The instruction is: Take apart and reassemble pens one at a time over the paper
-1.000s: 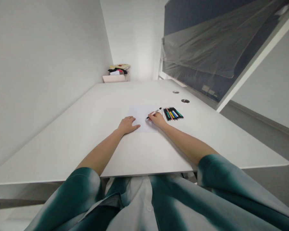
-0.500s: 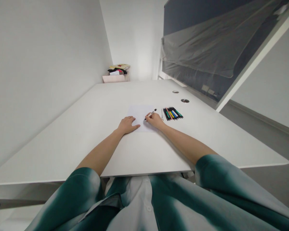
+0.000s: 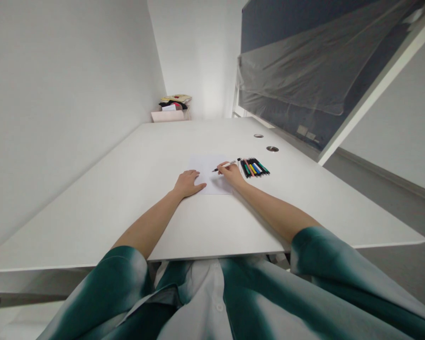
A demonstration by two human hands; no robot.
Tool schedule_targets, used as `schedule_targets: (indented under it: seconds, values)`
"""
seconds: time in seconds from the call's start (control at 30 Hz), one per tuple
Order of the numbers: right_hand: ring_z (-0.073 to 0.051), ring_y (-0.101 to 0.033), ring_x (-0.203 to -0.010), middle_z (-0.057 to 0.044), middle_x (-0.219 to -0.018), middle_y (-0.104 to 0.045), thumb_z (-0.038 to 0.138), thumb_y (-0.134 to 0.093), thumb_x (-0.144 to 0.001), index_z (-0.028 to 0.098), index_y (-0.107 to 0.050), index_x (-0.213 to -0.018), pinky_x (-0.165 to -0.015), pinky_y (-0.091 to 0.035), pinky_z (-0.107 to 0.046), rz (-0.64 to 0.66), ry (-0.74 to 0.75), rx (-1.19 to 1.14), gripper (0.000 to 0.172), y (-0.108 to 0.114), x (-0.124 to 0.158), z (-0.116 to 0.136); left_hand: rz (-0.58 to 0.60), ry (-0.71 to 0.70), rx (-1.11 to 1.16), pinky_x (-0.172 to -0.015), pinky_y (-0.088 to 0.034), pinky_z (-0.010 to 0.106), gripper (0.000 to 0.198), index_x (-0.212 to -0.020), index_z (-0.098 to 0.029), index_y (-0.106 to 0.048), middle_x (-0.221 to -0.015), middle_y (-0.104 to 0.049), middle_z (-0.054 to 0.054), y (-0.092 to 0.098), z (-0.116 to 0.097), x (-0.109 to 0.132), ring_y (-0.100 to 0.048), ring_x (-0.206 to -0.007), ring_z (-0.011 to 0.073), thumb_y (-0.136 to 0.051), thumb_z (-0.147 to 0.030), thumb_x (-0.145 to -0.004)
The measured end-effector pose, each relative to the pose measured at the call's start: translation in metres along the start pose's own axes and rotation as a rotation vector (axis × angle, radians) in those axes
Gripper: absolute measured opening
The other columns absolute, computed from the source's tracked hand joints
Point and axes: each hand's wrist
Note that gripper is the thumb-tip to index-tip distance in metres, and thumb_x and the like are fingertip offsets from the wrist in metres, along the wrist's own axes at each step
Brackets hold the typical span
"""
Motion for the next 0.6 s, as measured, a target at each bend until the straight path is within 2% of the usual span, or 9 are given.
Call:
schedule_targets:
  seconds: [0.13,0.3,0.47,0.6]
  values:
    - [-0.018,-0.063,-0.072,-0.004,-0.071,-0.07,0.038,-0.065,-0.078,0.018,-0.066,-0.081,-0.071,-0.048,-0.029,0.097,0.006,-0.132,0.02,-0.005,0.006,0.008,-0.146,-0.077,0.06,-0.108,-0.041,0.045,0.046,-0.127,-0.017,-0.06,-0.129,-0.065,0.014,0.005,-0.009,0.001,-0.057,-0.124,0.0291,-0.06,-0.042,-0.089]
    - [-0.016,-0.061,-0.069,-0.003,-0.07,-0.068,0.045,-0.072,-0.072,0.019,-0.065,-0.081,-0.069,-0.047,-0.028,0.213,-0.01,-0.255,0.028,-0.013,0.013,0.014,-0.136,-0.178,0.083,-0.104,-0.042,0.043,0.029,-0.113,-0.021,-0.068,-0.119,-0.071,0.009,0.007,-0.019,-0.001,-0.061,-0.115,0.025,-0.051,-0.034,-0.094]
    - [-0.013,-0.051,-0.056,0.0,-0.059,-0.06,0.051,-0.073,-0.07,0.019,-0.064,-0.075,-0.057,-0.039,-0.025,0.152,-0.138,-0.448,0.034,-0.012,0.009,0.014,-0.122,-0.162,0.052,-0.102,-0.042,0.045,0.028,-0.105,-0.02,-0.072,-0.111,-0.074,0.009,0.007,-0.018,-0.001,-0.063,-0.11,0.0261,-0.048,-0.03,-0.095]
    - [-0.013,-0.047,-0.051,-0.001,-0.052,-0.053,0.059,-0.053,-0.083,0.017,-0.066,-0.072,-0.052,-0.036,-0.025,0.124,-0.282,-0.674,0.045,-0.006,0.004,0.015,-0.102,-0.114,0.013,-0.099,-0.044,0.045,0.028,-0.104,-0.018,-0.072,-0.108,-0.074,0.01,0.005,-0.011,-0.001,-0.064,-0.107,0.0267,-0.048,-0.03,-0.094]
Point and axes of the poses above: each hand's wrist, its own x-axis away from the middle knuckle, its own y-axis out of the back of the hand, z = x × y
